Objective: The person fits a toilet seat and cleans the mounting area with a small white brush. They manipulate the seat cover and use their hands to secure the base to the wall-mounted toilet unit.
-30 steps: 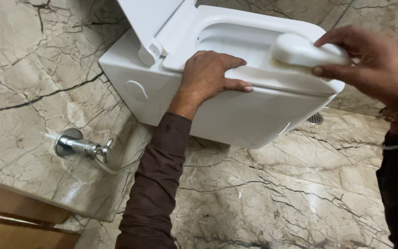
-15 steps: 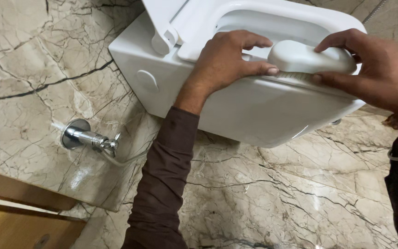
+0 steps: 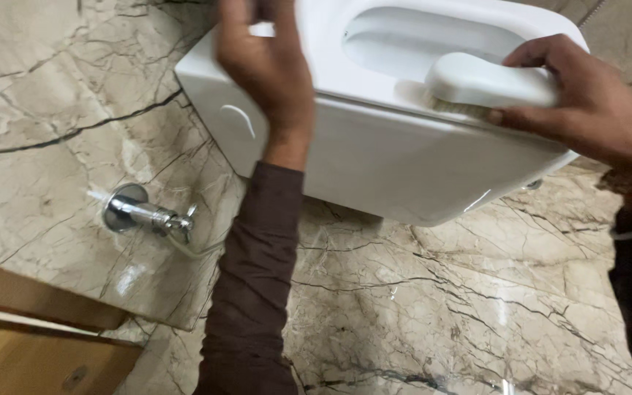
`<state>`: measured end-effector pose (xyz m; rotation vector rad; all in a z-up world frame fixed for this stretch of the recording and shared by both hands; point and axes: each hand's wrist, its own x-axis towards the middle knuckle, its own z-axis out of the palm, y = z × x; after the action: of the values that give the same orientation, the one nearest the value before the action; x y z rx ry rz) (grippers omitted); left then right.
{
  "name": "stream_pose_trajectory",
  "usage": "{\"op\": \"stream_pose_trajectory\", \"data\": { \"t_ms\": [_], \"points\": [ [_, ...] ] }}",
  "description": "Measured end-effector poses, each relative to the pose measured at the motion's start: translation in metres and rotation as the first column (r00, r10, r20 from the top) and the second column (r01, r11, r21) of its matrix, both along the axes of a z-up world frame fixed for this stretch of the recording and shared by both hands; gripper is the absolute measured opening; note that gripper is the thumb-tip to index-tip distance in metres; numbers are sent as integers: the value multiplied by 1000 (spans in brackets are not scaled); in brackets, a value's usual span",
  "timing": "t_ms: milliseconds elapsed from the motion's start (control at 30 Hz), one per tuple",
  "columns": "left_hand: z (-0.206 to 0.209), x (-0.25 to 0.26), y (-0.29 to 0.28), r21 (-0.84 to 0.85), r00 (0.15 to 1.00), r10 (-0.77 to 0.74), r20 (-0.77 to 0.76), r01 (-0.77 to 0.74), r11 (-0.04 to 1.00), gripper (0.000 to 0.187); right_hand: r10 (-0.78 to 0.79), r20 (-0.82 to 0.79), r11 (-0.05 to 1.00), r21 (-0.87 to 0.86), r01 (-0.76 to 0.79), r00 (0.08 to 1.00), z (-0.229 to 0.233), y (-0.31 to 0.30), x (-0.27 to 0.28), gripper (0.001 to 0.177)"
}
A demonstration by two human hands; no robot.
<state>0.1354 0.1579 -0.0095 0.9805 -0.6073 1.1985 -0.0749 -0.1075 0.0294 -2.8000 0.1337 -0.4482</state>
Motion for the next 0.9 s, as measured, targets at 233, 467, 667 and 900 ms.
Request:
{"op": "stream_pose_trajectory", "data": {
  "t_ms": [233, 467, 667, 900],
  "points": [
    [1, 22, 43, -160, 969, -244, -45, 234, 959, 36, -143, -82, 989, 28, 146, 986, -5, 10, 13, 73],
    [-30, 34, 35, -82, 895, -437, -94, 430, 899, 38, -133, -24, 988, 78, 135, 991, -38, -9, 50, 67],
    [-45, 52, 16, 78, 975, -219, -26, 221, 972, 37, -95, 49, 994, 64, 91, 994, -33, -12, 36, 60],
    [-38, 60, 35, 422, 951, 246, -185, -149, 894, 19, -56, 96, 993, 106, 46, 994, -14, 9, 20, 53]
  ]
}}
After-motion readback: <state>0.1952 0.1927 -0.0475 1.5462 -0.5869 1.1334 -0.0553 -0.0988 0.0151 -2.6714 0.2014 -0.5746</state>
